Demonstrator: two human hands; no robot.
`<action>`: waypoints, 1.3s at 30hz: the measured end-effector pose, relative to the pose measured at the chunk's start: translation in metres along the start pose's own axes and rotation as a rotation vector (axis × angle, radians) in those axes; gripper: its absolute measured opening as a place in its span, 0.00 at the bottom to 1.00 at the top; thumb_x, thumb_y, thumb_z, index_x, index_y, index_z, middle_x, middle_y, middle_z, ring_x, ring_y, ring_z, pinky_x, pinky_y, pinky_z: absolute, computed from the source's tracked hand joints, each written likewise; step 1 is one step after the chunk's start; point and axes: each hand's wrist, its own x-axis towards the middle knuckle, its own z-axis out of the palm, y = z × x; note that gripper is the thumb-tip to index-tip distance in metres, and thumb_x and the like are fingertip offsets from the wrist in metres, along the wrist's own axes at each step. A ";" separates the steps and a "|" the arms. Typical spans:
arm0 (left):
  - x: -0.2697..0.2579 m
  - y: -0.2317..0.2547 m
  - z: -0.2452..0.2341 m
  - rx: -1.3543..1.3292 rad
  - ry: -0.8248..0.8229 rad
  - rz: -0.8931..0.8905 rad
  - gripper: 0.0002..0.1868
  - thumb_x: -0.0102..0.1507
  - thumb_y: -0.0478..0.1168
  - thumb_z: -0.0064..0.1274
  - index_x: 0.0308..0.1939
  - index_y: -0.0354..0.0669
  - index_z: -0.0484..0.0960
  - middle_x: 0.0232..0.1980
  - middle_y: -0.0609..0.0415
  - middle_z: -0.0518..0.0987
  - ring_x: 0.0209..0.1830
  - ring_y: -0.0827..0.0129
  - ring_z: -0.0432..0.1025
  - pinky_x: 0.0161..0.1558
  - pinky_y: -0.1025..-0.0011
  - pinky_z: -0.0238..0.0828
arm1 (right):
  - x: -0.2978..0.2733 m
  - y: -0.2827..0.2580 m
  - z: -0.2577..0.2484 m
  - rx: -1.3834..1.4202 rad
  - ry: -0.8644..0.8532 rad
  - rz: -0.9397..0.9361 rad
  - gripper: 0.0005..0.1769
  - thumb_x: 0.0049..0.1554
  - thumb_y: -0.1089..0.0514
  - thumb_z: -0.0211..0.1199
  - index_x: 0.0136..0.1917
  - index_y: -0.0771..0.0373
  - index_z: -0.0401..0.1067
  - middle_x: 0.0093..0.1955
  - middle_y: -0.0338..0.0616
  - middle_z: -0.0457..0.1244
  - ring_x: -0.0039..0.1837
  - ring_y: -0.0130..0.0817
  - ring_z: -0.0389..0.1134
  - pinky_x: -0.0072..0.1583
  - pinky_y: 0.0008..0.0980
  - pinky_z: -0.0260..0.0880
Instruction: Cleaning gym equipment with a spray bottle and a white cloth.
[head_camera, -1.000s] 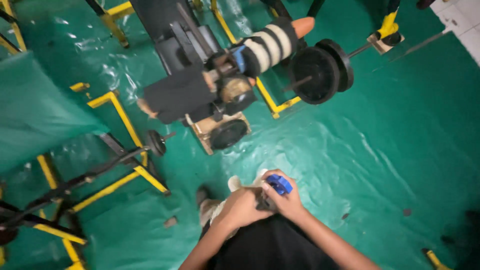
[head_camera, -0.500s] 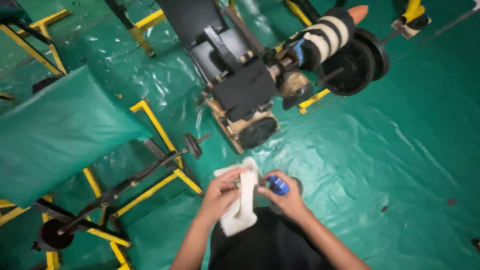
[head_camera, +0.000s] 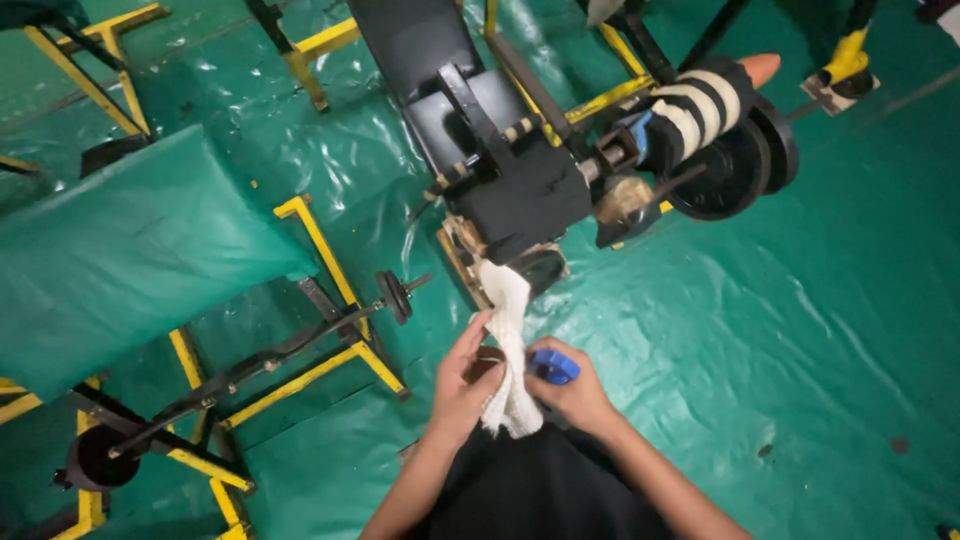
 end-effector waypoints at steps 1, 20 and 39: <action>0.005 0.000 0.000 0.049 -0.015 0.034 0.41 0.61 0.26 0.51 0.79 0.35 0.58 0.68 0.47 0.73 0.54 0.72 0.69 0.54 0.73 0.67 | 0.008 -0.003 -0.003 -0.031 0.011 -0.052 0.13 0.51 0.67 0.70 0.50 0.64 0.74 0.43 0.37 0.67 0.45 0.22 0.65 0.49 0.26 0.69; 0.064 0.000 -0.028 0.385 0.037 -0.027 0.11 0.64 0.34 0.58 0.50 0.35 0.83 0.40 0.54 0.85 0.41 0.75 0.76 0.44 0.74 0.75 | 0.065 -0.015 -0.015 -0.111 0.252 0.006 0.11 0.51 0.64 0.74 0.47 0.63 0.75 0.35 0.35 0.63 0.38 0.22 0.61 0.41 0.27 0.65; 0.068 0.024 -0.083 0.443 -0.332 -0.247 0.10 0.63 0.42 0.61 0.37 0.36 0.86 0.28 0.61 0.81 0.27 0.81 0.70 0.29 0.76 0.65 | 0.008 -0.008 0.078 -0.107 0.291 -0.208 0.13 0.50 0.69 0.66 0.50 0.65 0.77 0.51 0.47 0.73 0.52 0.33 0.74 0.55 0.32 0.74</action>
